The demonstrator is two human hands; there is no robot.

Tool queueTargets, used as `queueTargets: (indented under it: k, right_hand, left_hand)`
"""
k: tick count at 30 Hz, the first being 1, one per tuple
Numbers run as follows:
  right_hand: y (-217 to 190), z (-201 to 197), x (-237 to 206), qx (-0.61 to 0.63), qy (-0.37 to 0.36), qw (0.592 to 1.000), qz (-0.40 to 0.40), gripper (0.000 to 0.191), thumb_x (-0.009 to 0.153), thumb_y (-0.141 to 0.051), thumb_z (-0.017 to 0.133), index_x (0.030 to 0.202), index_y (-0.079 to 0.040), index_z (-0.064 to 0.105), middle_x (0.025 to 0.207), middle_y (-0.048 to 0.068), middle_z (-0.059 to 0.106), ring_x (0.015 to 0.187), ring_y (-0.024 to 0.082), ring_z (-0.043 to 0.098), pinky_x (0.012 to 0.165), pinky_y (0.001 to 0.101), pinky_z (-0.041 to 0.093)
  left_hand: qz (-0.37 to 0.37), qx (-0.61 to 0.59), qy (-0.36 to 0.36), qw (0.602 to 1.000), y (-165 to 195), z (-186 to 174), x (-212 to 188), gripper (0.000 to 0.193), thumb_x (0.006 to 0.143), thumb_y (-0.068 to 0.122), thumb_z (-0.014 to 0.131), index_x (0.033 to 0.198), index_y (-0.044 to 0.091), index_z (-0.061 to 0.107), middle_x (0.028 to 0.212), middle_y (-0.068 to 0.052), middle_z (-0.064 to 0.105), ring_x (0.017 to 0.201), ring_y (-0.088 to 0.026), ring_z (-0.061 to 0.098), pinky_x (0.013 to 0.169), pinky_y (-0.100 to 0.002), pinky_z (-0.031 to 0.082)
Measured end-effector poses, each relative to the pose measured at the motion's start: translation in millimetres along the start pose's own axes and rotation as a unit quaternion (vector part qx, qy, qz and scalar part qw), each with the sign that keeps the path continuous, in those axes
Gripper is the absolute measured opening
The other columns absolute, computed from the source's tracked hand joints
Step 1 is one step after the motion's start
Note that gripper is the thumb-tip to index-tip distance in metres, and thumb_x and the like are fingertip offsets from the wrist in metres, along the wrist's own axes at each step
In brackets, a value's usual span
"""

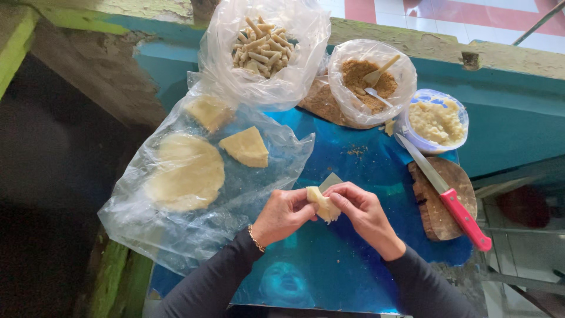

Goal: The person folds thin dough wrappers around a spoonful of filling, pressing the edges together by hand and placing each finished filled pastry in a stack on the table. They take wrappers from a plastic-covered pile, scoop filling from a bowl, and repeat the folding cycle.

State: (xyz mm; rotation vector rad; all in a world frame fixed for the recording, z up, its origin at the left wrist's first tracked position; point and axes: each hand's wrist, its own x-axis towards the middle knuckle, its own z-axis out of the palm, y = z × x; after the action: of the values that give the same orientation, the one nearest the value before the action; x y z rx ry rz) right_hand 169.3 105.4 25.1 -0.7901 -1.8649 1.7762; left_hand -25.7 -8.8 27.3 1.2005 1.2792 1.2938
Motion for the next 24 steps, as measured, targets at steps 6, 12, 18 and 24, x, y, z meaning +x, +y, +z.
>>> queueTargets:
  k: [6, 12, 18, 24]
  right_hand:
    - [-6, 4, -1, -0.119, -0.009, 0.991, -0.053, 0.019, 0.089, -0.013, 0.075, 0.103, 0.000, 0.074, 0.106, 0.005, 0.072, 0.091, 0.010, 0.071, 0.075, 0.0259, 0.060]
    - [-4, -5, 1, -0.006, -0.022, 0.999, 0.036, 0.026, 0.099, -0.019, 0.064, 0.108, 0.001, 0.076, 0.104, 0.003, 0.073, 0.086, 0.010, 0.069, 0.074, 0.0266, 0.057]
    - [1, -6, 2, 0.088, -0.053, 0.992, 0.067, 0.025, 0.099, -0.018, 0.066, 0.112, 0.002, 0.072, 0.098, 0.004, 0.074, 0.087, 0.010, 0.069, 0.077, 0.0287, 0.057]
    - [2, -8, 1, 0.042, -0.057, 0.997, 0.042, 0.031, 0.104, -0.024, 0.060, 0.108, 0.003, 0.075, 0.101, 0.003, 0.076, 0.091, 0.008, 0.069, 0.080, 0.0249, 0.056]
  left_hand:
    - [0.029, 0.093, 0.029, 0.995, 9, -2, -1, 0.016, 0.092, 0.011, 0.066, 0.101, 0.001, 0.075, 0.071, -0.005, 0.071, 0.063, -0.003, 0.060, 0.056, -0.024, 0.050]
    - [0.042, 0.066, 0.021, 0.997, 8, -2, -3, 0.016, 0.092, 0.011, 0.066, 0.102, 0.000, 0.073, 0.073, -0.002, 0.070, 0.064, -0.001, 0.059, 0.056, -0.024, 0.050]
    - [0.013, 0.063, 0.028, 0.998, 6, -1, -2, 0.016, 0.092, 0.013, 0.067, 0.097, 0.000, 0.074, 0.069, -0.003, 0.069, 0.061, -0.001, 0.058, 0.053, -0.025, 0.048]
    - [0.108, 0.170, 0.045, 0.978, 6, 0, -3, 0.013, 0.090, 0.013, 0.068, 0.086, 0.001, 0.068, 0.070, -0.008, 0.064, 0.059, -0.017, 0.063, 0.054, -0.033, 0.049]
